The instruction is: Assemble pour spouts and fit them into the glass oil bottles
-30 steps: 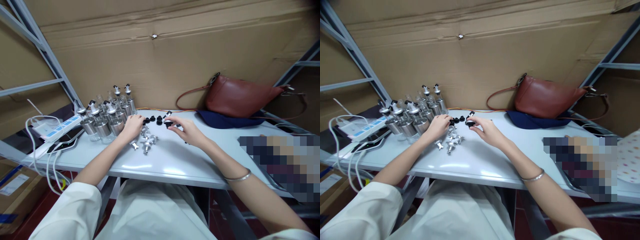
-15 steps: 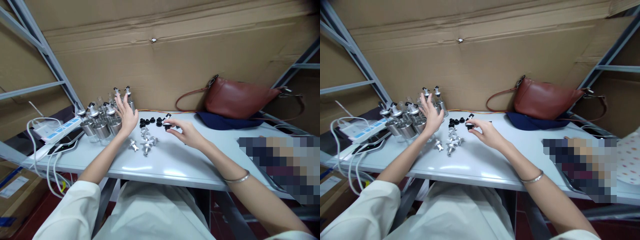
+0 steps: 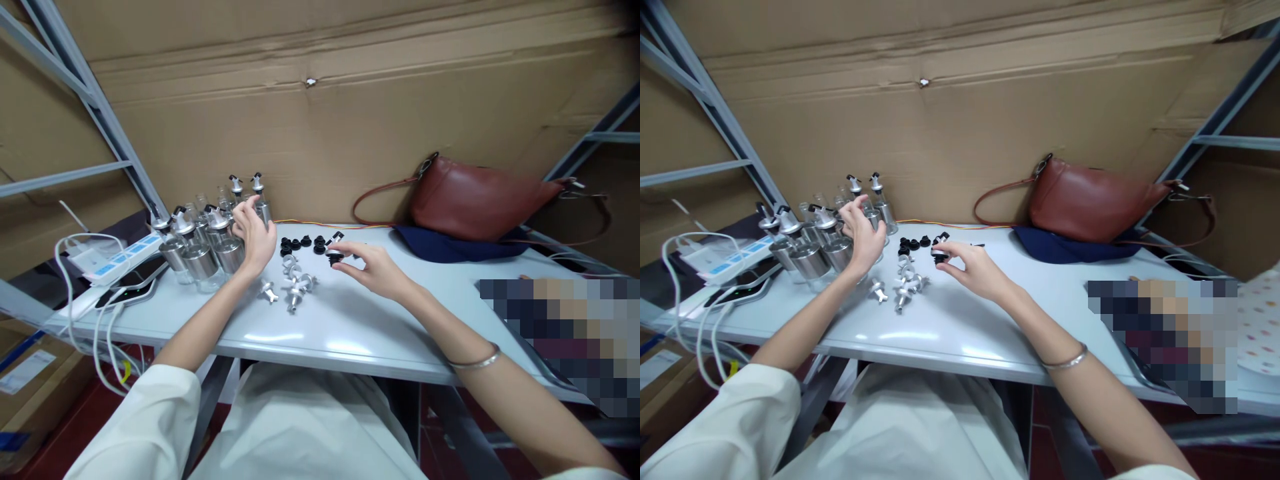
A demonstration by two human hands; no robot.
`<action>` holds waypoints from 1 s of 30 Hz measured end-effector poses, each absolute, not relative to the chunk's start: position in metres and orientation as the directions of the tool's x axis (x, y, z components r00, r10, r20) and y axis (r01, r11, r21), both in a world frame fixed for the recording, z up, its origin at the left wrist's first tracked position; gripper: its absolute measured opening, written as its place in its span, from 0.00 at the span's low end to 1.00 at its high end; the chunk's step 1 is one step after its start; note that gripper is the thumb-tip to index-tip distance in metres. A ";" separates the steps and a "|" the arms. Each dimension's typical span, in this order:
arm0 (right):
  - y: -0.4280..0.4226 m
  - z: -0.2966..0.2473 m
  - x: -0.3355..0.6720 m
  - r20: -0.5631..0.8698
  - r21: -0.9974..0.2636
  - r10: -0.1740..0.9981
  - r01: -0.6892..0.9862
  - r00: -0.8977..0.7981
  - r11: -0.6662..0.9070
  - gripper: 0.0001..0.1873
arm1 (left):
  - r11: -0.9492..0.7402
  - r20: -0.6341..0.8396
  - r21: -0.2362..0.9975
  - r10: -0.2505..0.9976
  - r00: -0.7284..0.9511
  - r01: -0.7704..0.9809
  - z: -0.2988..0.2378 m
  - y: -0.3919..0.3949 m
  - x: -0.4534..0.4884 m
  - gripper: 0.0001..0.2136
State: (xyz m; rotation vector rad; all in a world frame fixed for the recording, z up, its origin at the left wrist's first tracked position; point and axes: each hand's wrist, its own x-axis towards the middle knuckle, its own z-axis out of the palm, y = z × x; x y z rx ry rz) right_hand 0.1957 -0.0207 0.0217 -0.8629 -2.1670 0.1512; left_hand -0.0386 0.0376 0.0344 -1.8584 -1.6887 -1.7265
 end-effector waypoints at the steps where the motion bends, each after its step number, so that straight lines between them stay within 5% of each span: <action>1: -0.021 0.022 0.196 0.628 -0.367 0.625 0.532 -0.464 0.763 0.13 | -0.391 0.750 0.572 0.605 -0.267 0.721 0.034 0.039 -0.039 0.28; 7: -0.020 0.021 0.196 0.640 -0.366 0.608 0.510 -0.469 0.779 0.13 | -0.420 0.671 0.726 0.605 -0.428 0.544 0.026 0.058 -0.050 0.33; 13: -0.018 0.018 0.197 0.690 -0.340 0.556 0.470 -0.464 0.815 0.12 | -0.460 0.633 0.759 0.687 -0.356 0.461 0.020 0.064 -0.054 0.30; 18: -0.018 0.018 0.198 0.719 -0.341 0.562 0.498 -0.408 0.797 0.13 | -0.449 0.680 0.688 0.673 -0.291 0.570 0.021 0.055 -0.050 0.28; 23: -0.016 0.017 0.199 0.764 -0.267 0.498 0.502 -0.410 0.822 0.11 | -0.607 0.820 0.539 0.537 -0.198 0.584 0.034 0.038 -0.043 0.20; 26: -0.017 0.020 0.198 0.806 -0.265 0.472 0.494 -0.358 0.828 0.11 | -0.702 0.864 0.486 0.476 -0.165 0.521 0.049 0.021 -0.032 0.20; 30: -0.020 0.025 0.197 0.861 -0.269 0.437 0.497 -0.259 0.825 0.15 | -0.785 0.820 0.554 0.572 -0.017 0.279 0.063 -0.006 -0.002 0.25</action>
